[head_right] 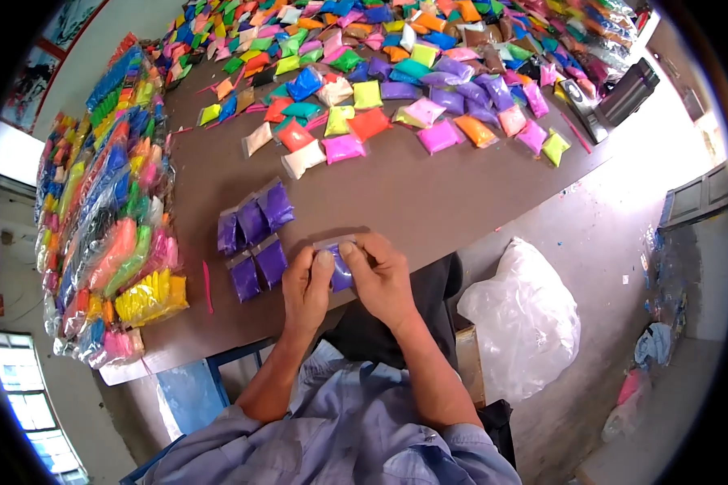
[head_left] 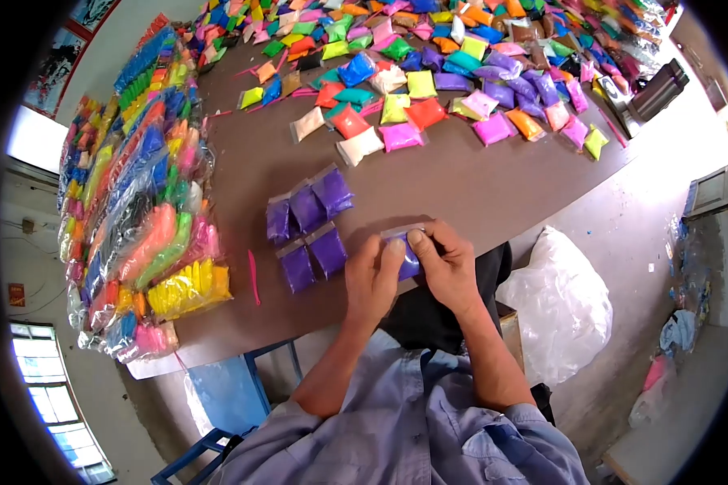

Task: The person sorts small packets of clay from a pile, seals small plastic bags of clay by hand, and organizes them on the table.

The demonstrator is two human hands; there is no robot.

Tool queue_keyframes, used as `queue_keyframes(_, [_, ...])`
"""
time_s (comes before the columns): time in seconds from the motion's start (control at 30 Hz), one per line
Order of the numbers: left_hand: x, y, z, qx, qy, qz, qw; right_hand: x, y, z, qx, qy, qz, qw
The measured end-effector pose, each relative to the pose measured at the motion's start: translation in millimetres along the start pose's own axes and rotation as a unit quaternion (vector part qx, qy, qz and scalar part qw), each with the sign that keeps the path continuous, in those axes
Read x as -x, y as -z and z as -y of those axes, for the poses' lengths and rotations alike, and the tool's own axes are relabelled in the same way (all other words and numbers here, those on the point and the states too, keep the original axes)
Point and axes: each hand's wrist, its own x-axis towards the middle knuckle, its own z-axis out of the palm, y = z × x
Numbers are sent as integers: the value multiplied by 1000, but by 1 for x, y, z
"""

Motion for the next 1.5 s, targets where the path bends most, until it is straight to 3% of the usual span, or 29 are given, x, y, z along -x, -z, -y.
queue_keyframes(0.07, [-3,-1,0,12,31,2,999,-1,-1,3,59,71,4,996])
queue_keyframes(0.1, [-3,-3,7,15,-5,-4,1000,0,-3,7,57,77,-5,995])
queue_keyframes(0.2, [-4,-6,14,20,-30,-31,999,1,-2,12,111,49,8,993])
queue_keyframes(0.47, [-2,-3,13,17,-1,-32,999,1,-2,10,79,19,9,997])
queue_keyframes(0.63, [-3,-5,4,-50,-88,16,995,1,-4,8,-27,11,-22,999])
queue_keyframes(0.87, [-2,-2,10,-93,-125,0,988,2,-6,13,28,-2,3,1000])
queue_keyframes(1.0, [0,-1,5,-74,-91,30,993,3,-1,11,20,15,-1,1000])
queue_keyframes(1.07, [1,-6,3,7,-77,7,997,4,1,6,24,33,0,999])
queue_keyframes(1.17, [-1,0,10,-31,-48,24,998,3,-1,1,44,75,-14,996])
queue_keyframes(1.27, [0,-2,9,-58,-90,-5,994,4,-2,-2,58,67,-14,996])
queue_keyframes(1.43, [2,-1,8,-62,-76,-4,995,5,2,4,47,30,20,998])
queue_keyframes(1.5, [2,-3,13,16,-42,15,999,5,6,2,53,23,21,998])
